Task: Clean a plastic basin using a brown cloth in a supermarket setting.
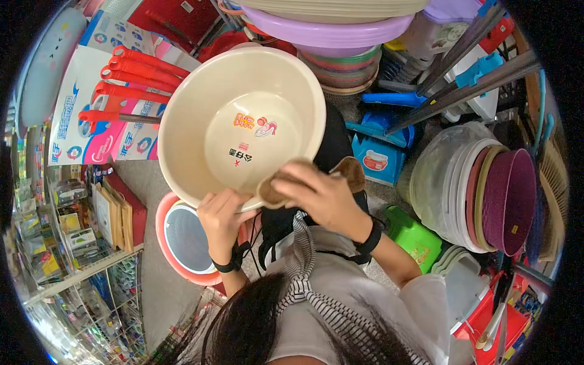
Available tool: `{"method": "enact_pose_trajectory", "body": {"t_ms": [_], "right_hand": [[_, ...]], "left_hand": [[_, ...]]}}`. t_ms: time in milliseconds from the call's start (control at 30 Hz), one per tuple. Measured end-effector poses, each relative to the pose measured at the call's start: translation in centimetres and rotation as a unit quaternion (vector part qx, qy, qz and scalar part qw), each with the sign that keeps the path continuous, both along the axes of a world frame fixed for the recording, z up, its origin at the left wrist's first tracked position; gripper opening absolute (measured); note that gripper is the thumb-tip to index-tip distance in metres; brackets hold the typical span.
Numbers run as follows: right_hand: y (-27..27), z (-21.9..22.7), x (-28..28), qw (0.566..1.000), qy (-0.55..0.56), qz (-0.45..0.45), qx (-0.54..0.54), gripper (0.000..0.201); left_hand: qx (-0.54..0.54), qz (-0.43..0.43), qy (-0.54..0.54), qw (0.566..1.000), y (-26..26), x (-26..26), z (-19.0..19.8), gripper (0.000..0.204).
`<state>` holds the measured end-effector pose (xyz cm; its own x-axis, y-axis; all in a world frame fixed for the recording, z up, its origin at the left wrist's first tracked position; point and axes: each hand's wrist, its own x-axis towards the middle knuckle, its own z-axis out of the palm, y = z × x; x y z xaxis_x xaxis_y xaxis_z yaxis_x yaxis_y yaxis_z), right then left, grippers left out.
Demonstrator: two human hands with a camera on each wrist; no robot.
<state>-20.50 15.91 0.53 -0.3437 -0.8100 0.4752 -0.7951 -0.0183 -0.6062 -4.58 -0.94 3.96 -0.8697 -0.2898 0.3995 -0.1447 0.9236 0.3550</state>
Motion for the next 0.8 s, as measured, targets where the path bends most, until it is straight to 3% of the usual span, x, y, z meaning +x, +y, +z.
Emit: {"method": "enact_pose_trajectory", "body": {"t_ms": [100, 233, 300, 433, 500, 567, 633, 700, 800], "right_hand": [[0.4, -0.3, -0.9, 0.999, -0.009, 0.036, 0.016, 0.037], [0.6, -0.9, -4.6, 0.994, -0.068, -0.081, 0.004, 0.033], [0.3, -1.1, -4.0, 0.996, -0.047, -0.073, -0.012, 0.033], [0.2, 0.2, 0.1, 0.999, -0.007, 0.045, 0.002, 0.034], [0.3, -0.8, -0.8, 0.998, 0.012, 0.066, -0.003, 0.035], [0.2, -0.9, -3.0, 1.0, -0.008, 0.012, -0.016, 0.035], [0.0, -0.9, -4.9, 0.989, -0.135, -0.053, -0.025, 0.03], [-0.2, -0.7, -5.2, 0.989, -0.13, -0.069, -0.024, 0.03], [0.1, -0.4, -2.8, 0.998, -0.049, -0.007, -0.027, 0.032]], "left_hand": [[0.001, -0.012, -0.021, 1.0, 0.2, 0.1, 0.3, 0.031], [-0.002, -0.01, -0.025, 1.0, 0.2, 0.3, 0.3, 0.029], [0.016, -0.016, -0.019, 1.0, -0.5, 0.8, -0.1, 0.029], [0.045, -0.016, -0.014, 0.999, -1.2, 1.3, -0.2, 0.03], [0.049, -0.017, -0.012, 0.999, -1.0, 1.4, -0.1, 0.03], [0.057, -0.014, -0.008, 0.998, -0.6, 1.6, -0.1, 0.03], [0.048, -0.009, -0.024, 0.999, -0.4, 1.5, 0.0, 0.03], [0.048, -0.013, -0.019, 0.999, -0.6, 1.4, -0.1, 0.03], [0.051, -0.012, -0.017, 0.998, -1.2, 1.5, 0.0, 0.03]]}}
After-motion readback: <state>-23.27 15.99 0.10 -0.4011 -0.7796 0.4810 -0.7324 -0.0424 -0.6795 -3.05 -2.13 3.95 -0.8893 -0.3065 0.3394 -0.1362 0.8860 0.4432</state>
